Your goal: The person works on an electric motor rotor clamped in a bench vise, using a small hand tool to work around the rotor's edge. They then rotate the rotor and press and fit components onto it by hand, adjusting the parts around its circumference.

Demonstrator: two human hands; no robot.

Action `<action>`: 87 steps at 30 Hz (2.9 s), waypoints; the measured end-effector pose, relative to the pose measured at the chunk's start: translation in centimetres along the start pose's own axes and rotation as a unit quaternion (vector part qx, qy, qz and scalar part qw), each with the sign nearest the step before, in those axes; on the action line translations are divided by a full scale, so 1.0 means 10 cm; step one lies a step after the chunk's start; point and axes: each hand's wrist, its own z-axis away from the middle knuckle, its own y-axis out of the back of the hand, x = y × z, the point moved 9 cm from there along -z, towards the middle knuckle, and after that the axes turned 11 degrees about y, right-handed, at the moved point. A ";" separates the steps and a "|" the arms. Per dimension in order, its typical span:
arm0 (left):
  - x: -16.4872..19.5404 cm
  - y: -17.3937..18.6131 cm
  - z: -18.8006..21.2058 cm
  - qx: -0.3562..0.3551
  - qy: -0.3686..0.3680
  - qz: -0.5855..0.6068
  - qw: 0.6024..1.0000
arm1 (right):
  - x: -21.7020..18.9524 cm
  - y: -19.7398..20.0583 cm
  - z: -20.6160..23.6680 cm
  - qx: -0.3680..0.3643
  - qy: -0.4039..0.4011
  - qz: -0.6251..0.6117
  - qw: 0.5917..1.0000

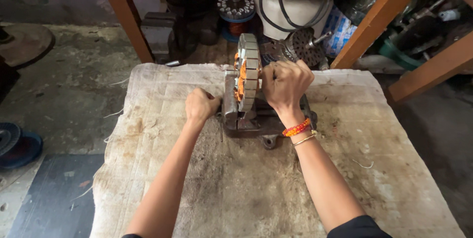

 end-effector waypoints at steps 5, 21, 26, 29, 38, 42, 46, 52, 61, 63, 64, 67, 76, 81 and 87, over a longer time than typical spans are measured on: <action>0.00 -0.04 0.06 0.013 -0.003 0.027 1.000 | -0.07 0.11 -0.01 0.031 0.040 -0.007 0.999; 0.04 0.03 0.11 -0.001 -0.012 0.057 0.998 | -0.08 0.13 0.01 0.013 0.031 0.000 0.999; 0.06 0.08 0.21 0.028 -0.058 0.060 0.996 | -0.06 0.10 0.02 0.008 0.022 0.001 1.000; 0.08 0.13 0.27 0.046 -0.062 0.069 0.995 | -0.06 0.09 0.02 0.010 0.023 0.001 1.000; 0.27 0.42 0.56 0.097 -0.041 0.024 0.994 | 0.02 0.01 -0.02 -0.027 0.006 -0.013 1.000; 0.36 0.61 0.64 0.139 -0.128 0.088 0.978 | 0.12 -0.13 -0.03 -0.089 -0.038 0.018 0.995; 0.33 0.47 0.60 0.079 -0.145 0.096 0.982 | 0.08 -0.09 -0.03 -0.055 -0.016 0.015 0.998; 0.40 0.53 0.56 0.024 -0.096 0.227 0.969 | 0.06 -0.06 -0.01 -0.030 -0.005 -0.002 1.000; 1.13 0.82 1.36 -0.098 -0.401 0.354 0.839 | -0.07 0.08 0.03 0.004 0.016 0.053 0.998; 1.16 0.82 1.37 -0.073 -0.410 0.332 0.846 | -0.08 0.11 0.00 0.028 0.013 0.045 0.999; 1.17 0.80 1.34 -0.072 -0.401 0.327 0.853 | -0.06 0.10 -0.01 0.025 0.001 0.052 0.998; 1.14 0.69 1.27 -0.078 -0.366 0.319 0.871 | 0.01 0.06 -0.03 0.002 -0.042 0.056 0.998; 1.10 0.66 1.27 -0.065 -0.377 0.336 0.861 | -0.05 0.15 -0.06 0.027 -0.020 0.071 0.997; 1.10 0.60 1.24 -0.080 -0.344 0.331 0.875 | -0.04 0.14 -0.05 0.040 -0.029 0.061 0.997; 1.15 0.72 1.35 -0.066 -0.371 0.327 0.867 | -0.12 0.21 -0.09 0.051 -0.019 0.097 0.994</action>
